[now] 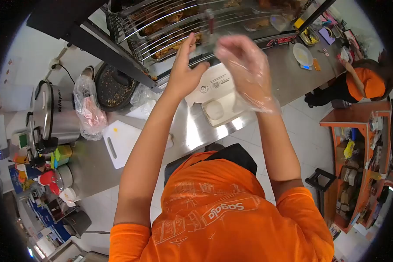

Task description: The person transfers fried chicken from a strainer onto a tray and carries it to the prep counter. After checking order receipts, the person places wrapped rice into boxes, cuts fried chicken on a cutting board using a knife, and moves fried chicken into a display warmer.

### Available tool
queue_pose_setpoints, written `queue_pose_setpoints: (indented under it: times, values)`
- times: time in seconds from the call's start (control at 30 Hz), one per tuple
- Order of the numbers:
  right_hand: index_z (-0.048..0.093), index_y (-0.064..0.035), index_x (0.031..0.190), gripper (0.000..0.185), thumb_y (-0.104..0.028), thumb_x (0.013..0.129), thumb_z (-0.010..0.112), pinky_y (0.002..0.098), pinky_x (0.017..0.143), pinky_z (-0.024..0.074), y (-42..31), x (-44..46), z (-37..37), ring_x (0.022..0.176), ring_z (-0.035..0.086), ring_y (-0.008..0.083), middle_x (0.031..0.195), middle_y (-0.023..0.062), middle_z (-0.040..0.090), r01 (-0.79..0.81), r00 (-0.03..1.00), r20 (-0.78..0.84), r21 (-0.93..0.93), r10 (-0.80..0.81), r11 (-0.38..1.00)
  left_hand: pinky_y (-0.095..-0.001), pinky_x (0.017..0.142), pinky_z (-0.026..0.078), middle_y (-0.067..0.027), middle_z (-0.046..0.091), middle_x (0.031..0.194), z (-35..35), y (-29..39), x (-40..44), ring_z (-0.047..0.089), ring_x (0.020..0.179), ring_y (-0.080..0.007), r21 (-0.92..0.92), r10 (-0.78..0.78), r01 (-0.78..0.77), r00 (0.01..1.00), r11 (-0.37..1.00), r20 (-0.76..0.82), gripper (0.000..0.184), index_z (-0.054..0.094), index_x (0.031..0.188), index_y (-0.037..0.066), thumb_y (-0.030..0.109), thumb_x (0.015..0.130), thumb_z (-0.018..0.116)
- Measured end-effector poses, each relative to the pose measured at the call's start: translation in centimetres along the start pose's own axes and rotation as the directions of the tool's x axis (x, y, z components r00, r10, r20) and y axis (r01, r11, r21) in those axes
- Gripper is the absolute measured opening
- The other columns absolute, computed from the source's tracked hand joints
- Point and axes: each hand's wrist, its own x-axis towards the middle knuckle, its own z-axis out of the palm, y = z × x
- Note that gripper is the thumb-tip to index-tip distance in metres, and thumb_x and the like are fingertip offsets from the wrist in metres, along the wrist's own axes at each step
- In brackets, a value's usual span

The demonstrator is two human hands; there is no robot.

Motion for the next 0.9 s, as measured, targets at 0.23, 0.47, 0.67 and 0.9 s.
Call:
queue_pose_setpoints:
  times: [0.23,0.47,0.67,0.9]
  values:
    - [0.062,-0.0024,0.114,0.021,-0.014,0.099,0.055,0.0403,0.083,0.0537,-1.0,14.1,7.1,0.093,0.066,0.0247,0.105,0.0074,0.069,0.61,0.741,0.237,-0.629,-0.628,0.482,-0.0438,0.112,0.038,-0.0138,0.057,0.145,-5.8,0.3,-14.4,0.051,0.136,-0.0241,-0.052,-0.327,0.327,0.945,0.944,0.011,0.079,0.029,0.158,0.012,-0.001,0.089,0.067]
    - [0.062,-0.0041,0.115,0.021,-0.015,0.1,0.053,0.0401,0.084,0.0528,1.4,22.0,9.7,0.095,0.065,0.0238,0.108,0.0066,0.068,0.402,0.897,0.263,-0.819,-0.355,0.409,-0.0356,0.097,0.047,-0.0103,0.066,0.128,-13.7,2.8,-30.4,0.06,0.12,-0.019,-0.021,-0.594,0.599,0.787,0.8,-0.168,0.068,0.036,0.152,0.01,-0.004,0.09,0.062]
    - [0.062,-0.0056,0.116,0.021,-0.015,0.1,0.051,0.0399,0.085,0.0519,2.0,23.8,9.3,0.096,0.065,0.0231,0.11,0.006,0.068,0.334,0.929,0.199,-0.818,-0.313,0.469,-0.0301,0.091,0.048,-0.0081,0.066,0.119,-15.5,2.1,-38.6,0.061,0.108,-0.0163,-0.144,-0.647,0.647,0.666,0.749,-0.372,0.06,0.04,0.148,0.006,-0.004,0.092,0.06]
    - [0.062,-0.0073,0.117,0.022,-0.016,0.101,0.049,0.0396,0.086,0.051,2.0,25.2,8.6,0.098,0.064,0.0222,0.112,0.0052,0.068,0.303,0.938,0.138,-0.769,-0.317,0.563,-0.0291,0.091,0.048,-0.0078,0.066,0.119,-12.5,1.6,-36.5,0.062,0.109,-0.0158,-0.133,-0.628,0.628,0.692,0.767,-0.357,0.056,0.044,0.145,0.006,-0.005,0.092,0.06]
